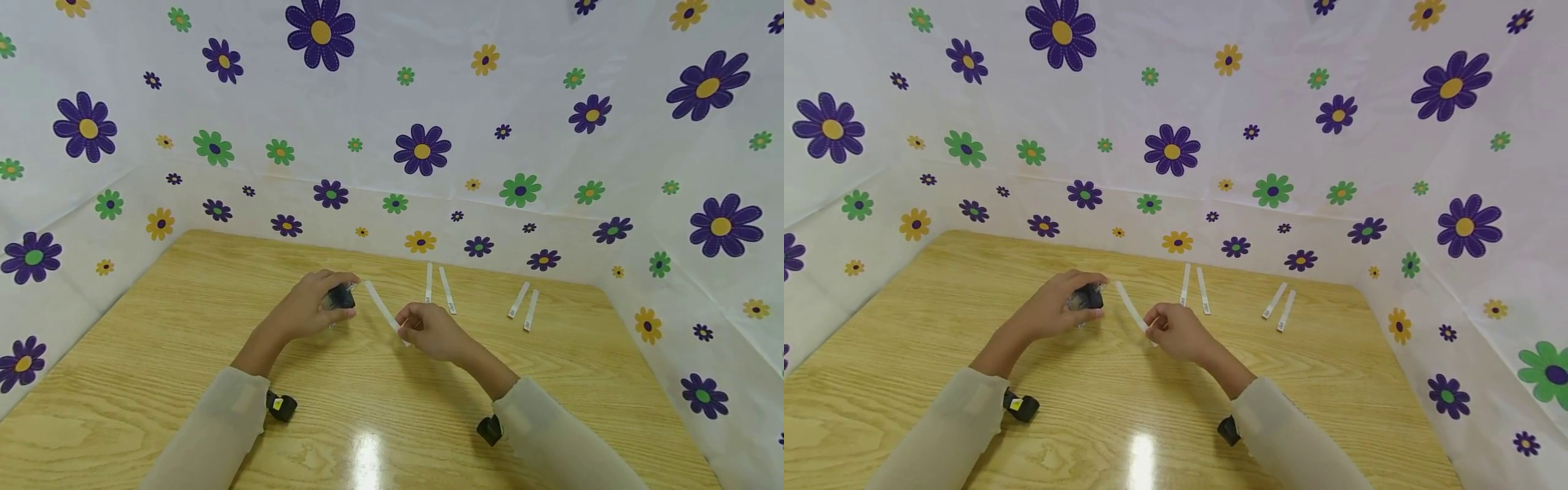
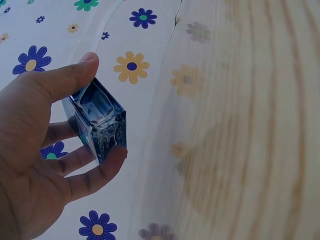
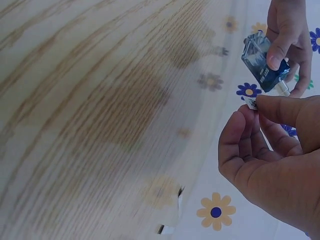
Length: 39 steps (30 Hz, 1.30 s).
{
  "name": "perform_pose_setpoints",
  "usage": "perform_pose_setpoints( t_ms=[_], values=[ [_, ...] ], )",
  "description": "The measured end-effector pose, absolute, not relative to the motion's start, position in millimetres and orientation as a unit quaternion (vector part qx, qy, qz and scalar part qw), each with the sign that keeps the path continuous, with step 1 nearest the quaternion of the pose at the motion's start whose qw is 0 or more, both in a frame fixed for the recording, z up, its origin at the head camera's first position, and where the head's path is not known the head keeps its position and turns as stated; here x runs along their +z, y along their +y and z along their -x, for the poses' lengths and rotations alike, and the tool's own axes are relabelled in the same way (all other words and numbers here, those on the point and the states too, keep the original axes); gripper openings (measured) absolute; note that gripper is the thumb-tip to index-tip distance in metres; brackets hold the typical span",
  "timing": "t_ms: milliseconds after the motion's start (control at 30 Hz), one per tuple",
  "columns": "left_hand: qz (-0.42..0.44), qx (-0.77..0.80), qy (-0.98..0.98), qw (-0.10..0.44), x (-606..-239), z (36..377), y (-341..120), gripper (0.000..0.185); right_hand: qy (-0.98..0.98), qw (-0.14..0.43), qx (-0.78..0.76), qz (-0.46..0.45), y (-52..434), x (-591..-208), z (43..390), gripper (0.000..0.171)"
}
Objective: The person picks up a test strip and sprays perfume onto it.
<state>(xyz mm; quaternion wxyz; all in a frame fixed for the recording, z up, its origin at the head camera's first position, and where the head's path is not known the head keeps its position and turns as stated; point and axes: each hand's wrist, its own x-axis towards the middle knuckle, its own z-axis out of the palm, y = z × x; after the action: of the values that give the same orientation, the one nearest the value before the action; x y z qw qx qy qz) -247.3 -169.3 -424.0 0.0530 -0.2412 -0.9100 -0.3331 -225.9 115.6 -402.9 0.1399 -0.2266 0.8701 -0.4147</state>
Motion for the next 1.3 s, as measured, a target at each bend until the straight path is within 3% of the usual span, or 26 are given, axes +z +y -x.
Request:
perform_pose_setpoints(
  t_ms=[1300],
  values=[
    [0.259,-0.339,-0.902,0.061,-422.5,251.7,-178.9,0.060,0.856,0.128,-0.482,0.139,132.2,-398.3,256.6,0.015]
  ],
)
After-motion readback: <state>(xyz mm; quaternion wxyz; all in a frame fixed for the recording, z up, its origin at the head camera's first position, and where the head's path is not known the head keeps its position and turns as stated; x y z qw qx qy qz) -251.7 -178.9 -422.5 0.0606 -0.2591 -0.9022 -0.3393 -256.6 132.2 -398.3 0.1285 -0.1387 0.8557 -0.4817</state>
